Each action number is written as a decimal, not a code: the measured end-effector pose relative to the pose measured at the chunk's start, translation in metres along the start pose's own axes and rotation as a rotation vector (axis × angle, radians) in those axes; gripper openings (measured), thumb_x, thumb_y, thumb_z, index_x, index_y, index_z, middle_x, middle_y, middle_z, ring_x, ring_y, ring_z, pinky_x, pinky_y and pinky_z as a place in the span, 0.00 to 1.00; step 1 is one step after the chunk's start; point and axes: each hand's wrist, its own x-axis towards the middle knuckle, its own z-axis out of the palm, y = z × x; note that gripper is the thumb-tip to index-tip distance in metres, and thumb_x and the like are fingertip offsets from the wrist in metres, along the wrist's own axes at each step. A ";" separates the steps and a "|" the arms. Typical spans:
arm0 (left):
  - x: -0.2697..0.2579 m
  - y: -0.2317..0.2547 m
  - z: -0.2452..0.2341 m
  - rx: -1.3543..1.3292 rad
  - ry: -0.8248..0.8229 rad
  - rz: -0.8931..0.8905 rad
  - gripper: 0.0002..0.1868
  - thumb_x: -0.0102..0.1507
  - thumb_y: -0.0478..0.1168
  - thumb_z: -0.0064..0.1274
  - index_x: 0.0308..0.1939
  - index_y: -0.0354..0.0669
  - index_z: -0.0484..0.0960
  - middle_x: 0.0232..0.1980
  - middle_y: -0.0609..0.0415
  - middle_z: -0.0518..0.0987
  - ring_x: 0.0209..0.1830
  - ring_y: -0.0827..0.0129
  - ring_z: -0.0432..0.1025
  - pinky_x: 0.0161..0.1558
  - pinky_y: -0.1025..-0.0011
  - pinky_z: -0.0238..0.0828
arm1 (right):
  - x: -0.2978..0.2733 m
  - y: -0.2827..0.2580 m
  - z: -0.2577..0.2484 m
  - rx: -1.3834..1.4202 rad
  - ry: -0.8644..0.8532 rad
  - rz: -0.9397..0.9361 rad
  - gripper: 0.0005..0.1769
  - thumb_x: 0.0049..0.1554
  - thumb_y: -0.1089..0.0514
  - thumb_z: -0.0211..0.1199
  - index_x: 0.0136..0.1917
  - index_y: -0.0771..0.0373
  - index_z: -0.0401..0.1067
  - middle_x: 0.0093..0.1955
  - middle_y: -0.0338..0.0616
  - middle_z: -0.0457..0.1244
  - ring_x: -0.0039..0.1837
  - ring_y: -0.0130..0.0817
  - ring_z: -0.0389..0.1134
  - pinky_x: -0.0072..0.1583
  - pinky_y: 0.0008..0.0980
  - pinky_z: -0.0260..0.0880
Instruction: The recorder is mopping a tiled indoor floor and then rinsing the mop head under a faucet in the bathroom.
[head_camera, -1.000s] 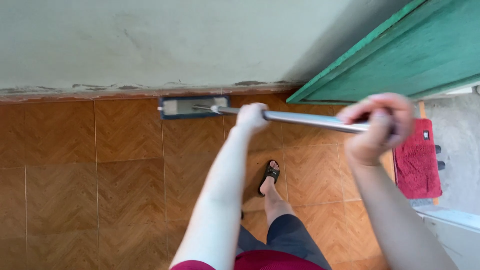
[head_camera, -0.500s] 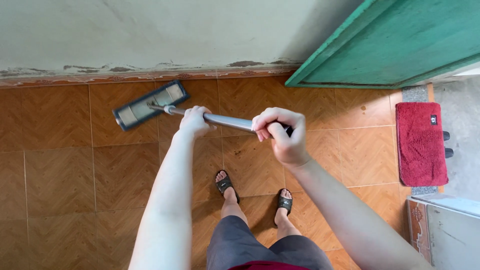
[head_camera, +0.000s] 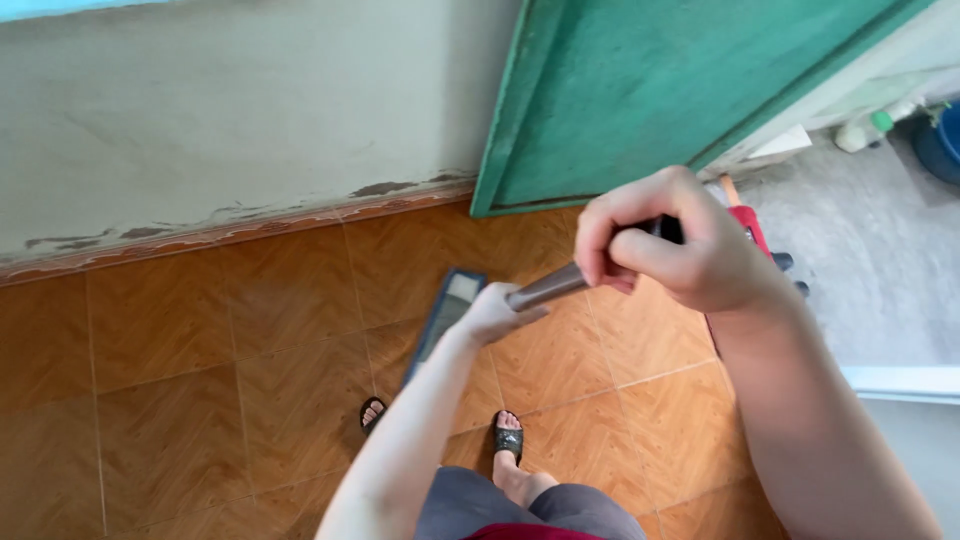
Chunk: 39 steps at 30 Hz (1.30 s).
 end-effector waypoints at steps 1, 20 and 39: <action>0.008 0.009 0.023 -0.001 -0.013 0.001 0.23 0.52 0.56 0.70 0.38 0.40 0.87 0.29 0.58 0.82 0.29 0.74 0.72 0.35 0.69 0.72 | -0.012 0.001 -0.008 0.000 0.011 0.008 0.11 0.46 0.70 0.48 0.30 0.70 0.72 0.28 0.43 0.64 0.31 0.25 0.61 0.34 0.26 0.61; -0.052 -0.011 -0.091 0.338 0.154 -0.085 0.09 0.54 0.44 0.59 0.37 0.50 0.87 0.38 0.47 0.85 0.41 0.52 0.80 0.46 0.60 0.75 | 0.025 0.048 0.066 0.399 -0.023 -0.354 0.02 0.52 0.65 0.63 0.41 0.66 0.72 0.34 0.43 0.65 0.37 0.32 0.66 0.50 0.40 0.72; -0.099 -0.169 -0.180 0.464 0.732 -0.059 0.04 0.56 0.41 0.63 0.34 0.52 0.88 0.41 0.53 0.82 0.49 0.56 0.76 0.53 0.63 0.71 | 0.076 0.111 0.189 0.471 0.071 -0.256 0.07 0.45 0.73 0.49 0.33 0.69 0.68 0.32 0.45 0.61 0.39 0.35 0.62 0.50 0.36 0.66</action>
